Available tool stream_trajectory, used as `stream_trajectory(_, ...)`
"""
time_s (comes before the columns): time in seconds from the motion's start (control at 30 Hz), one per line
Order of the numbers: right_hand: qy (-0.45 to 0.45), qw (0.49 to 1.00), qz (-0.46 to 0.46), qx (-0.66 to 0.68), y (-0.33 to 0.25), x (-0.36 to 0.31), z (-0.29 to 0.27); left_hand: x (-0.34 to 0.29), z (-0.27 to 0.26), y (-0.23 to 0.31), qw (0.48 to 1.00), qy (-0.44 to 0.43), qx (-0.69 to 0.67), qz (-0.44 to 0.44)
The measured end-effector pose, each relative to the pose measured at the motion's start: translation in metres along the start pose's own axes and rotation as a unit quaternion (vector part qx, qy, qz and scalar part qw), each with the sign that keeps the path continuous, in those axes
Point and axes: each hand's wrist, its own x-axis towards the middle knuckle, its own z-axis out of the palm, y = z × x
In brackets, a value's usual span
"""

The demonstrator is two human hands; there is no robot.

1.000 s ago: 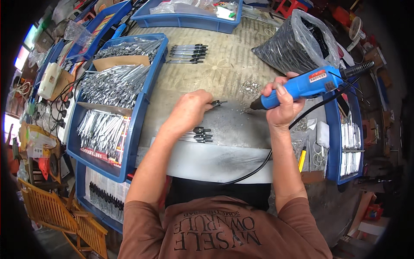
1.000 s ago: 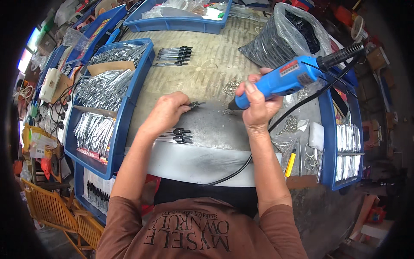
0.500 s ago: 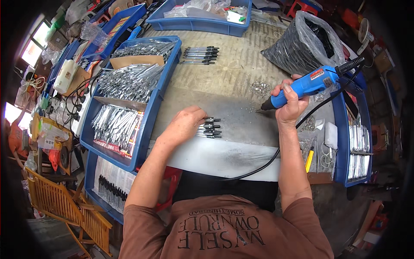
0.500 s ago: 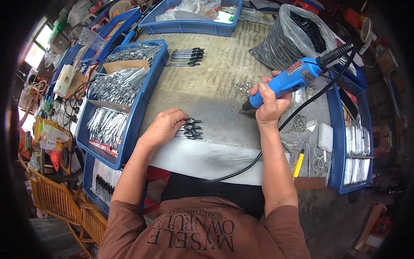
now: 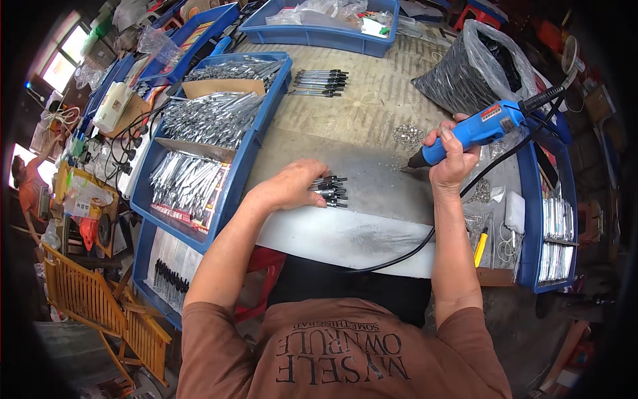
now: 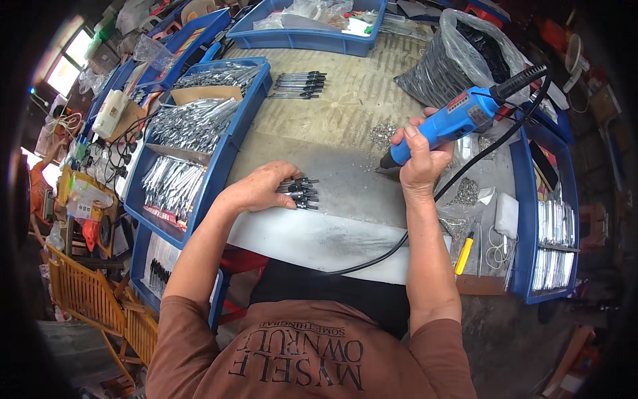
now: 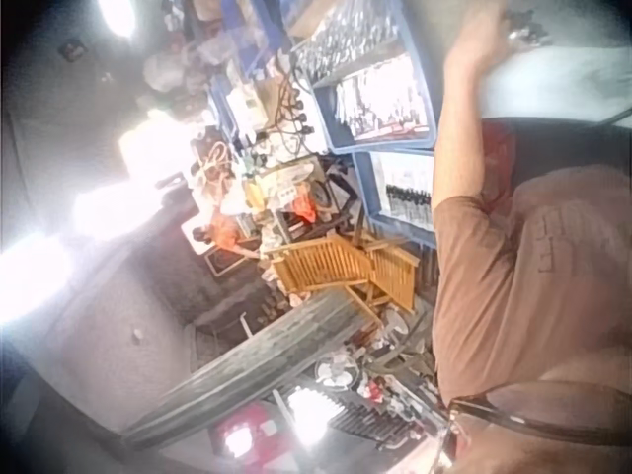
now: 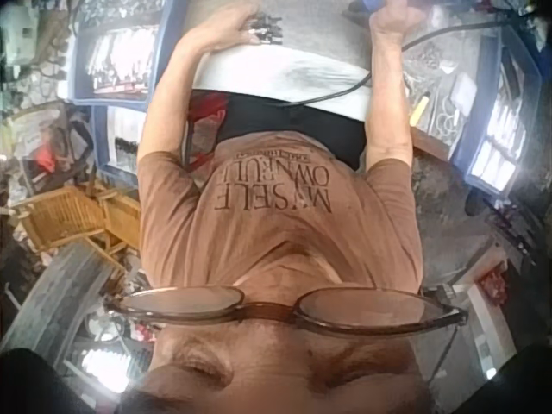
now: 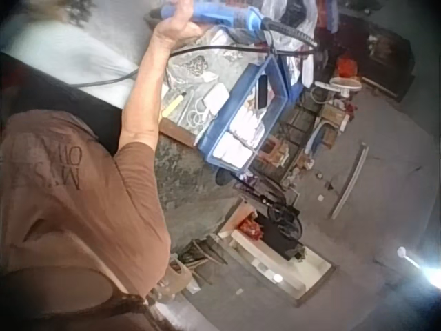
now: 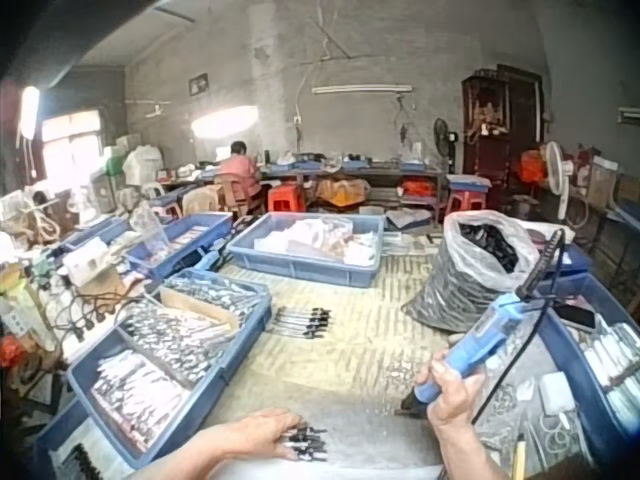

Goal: The person assembles small metal components by attaching pieces together using an electric screwdriver, then places the completed parts into a storage tray by hand.

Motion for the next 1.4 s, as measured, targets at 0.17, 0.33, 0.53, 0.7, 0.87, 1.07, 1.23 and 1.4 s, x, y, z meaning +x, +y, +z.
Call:
stream_trajectory(0.17, -0.006, 1.000, -0.001, 0.009, 0.001, 0.002, -0.001, 0.007, -0.005, 0.002, 0.998, -0.053, 0.016, -0.026)
stream_trajectory(0.33, 0.009, 1.000, -0.001, 0.028, 0.001, -0.002, 0.008, 0.002, 0.005, -0.010, 0.999, -0.025, 0.009, -0.041)
stream_trajectory(0.53, 0.000, 1.000, 0.003, 0.017, 0.000, 0.001, -0.002, 0.005, 0.009, -0.002, 0.998, -0.052, 0.038, -0.022)
stream_trajectory(0.7, -0.022, 0.999, -0.005, 0.025, 0.006, 0.005, -0.010, -0.003, 0.006, 0.002, 0.998, -0.026, 0.050, 0.004)
stream_trajectory(0.87, -0.039, 0.999, -0.004, 0.012, 0.007, 0.004, -0.006, -0.007, 0.002, 0.006, 0.998, -0.060, 0.032, -0.020)
stream_trajectory(1.07, -0.042, 0.999, -0.023, 0.007, 0.011, 0.007, -0.009, 0.003, 0.010, -0.006, 0.997, -0.064, 0.039, 0.021)
stream_trajectory(1.23, -0.027, 1.000, -0.010, 0.000, 0.008, 0.007, -0.010, 0.000, 0.003, 0.009, 0.994, -0.084, 0.068, -0.005)
stream_trajectory(1.4, -0.027, 1.000, -0.004, 0.000, 0.006, 0.007, -0.007, -0.006, 0.004, 0.006, 0.997, -0.059, 0.054, 0.002)
